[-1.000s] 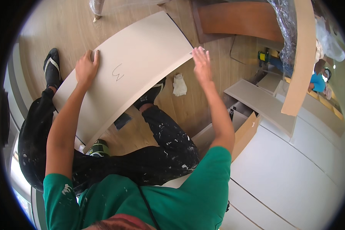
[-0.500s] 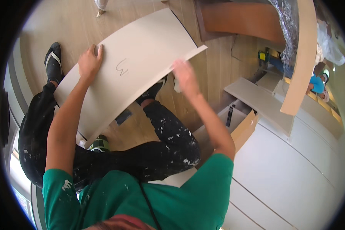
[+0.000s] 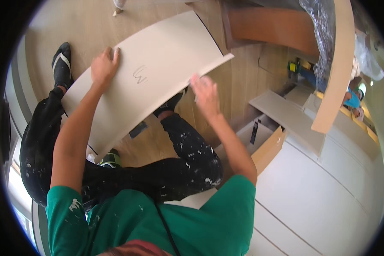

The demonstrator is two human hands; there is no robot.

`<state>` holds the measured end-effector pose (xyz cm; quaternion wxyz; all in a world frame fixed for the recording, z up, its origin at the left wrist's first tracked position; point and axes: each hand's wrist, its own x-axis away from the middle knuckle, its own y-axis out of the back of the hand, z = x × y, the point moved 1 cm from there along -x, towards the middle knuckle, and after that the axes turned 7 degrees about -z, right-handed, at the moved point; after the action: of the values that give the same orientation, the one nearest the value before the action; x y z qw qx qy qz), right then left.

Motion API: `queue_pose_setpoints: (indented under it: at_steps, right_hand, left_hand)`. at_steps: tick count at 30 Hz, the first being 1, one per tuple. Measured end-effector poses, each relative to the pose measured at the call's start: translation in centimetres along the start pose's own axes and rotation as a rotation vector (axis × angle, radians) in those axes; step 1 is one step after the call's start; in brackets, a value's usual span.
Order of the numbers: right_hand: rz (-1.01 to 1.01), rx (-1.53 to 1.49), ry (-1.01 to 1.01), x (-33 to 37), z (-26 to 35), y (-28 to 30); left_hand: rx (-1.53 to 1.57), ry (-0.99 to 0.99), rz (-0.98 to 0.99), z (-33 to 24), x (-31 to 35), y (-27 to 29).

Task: The person uses a piece of sandpaper to sand the surface and edges of a wooden panel, then wipes it with a cloth while sitting on the floor.

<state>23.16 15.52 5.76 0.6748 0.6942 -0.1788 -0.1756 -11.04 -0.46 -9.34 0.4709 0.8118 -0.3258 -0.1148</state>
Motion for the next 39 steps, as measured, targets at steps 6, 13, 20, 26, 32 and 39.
queue_pose_setpoints:
  at_steps: [6,13,20,26,32,39]
  right_hand:
    - [0.000,-0.042,0.020,1.4,1.8,0.3]
    - [0.002,-0.136,0.057,2.0,3.7,-0.2]
    - [0.015,0.171,-0.093,-2.1,-11.6,-1.6]
    - [0.384,0.333,-0.741,-5.6,-20.1,-0.9]
    - [-0.099,0.141,-0.097,-4.6,-14.2,-1.0]
    - [-0.114,-0.120,0.017,1.2,5.6,-3.2]
  left_hand:
    - [0.003,-0.074,-0.098,0.7,0.2,-1.4]
    - [-0.016,-0.029,-0.011,0.2,0.1,-0.8]
    - [0.023,-0.014,-0.013,0.0,0.2,-0.1]
    - [-0.006,0.001,0.002,-0.1,0.4,0.2]
    - [0.004,0.002,0.024,0.0,0.8,0.5]
    - [0.210,-0.027,-0.122,1.7,1.4,-0.3]
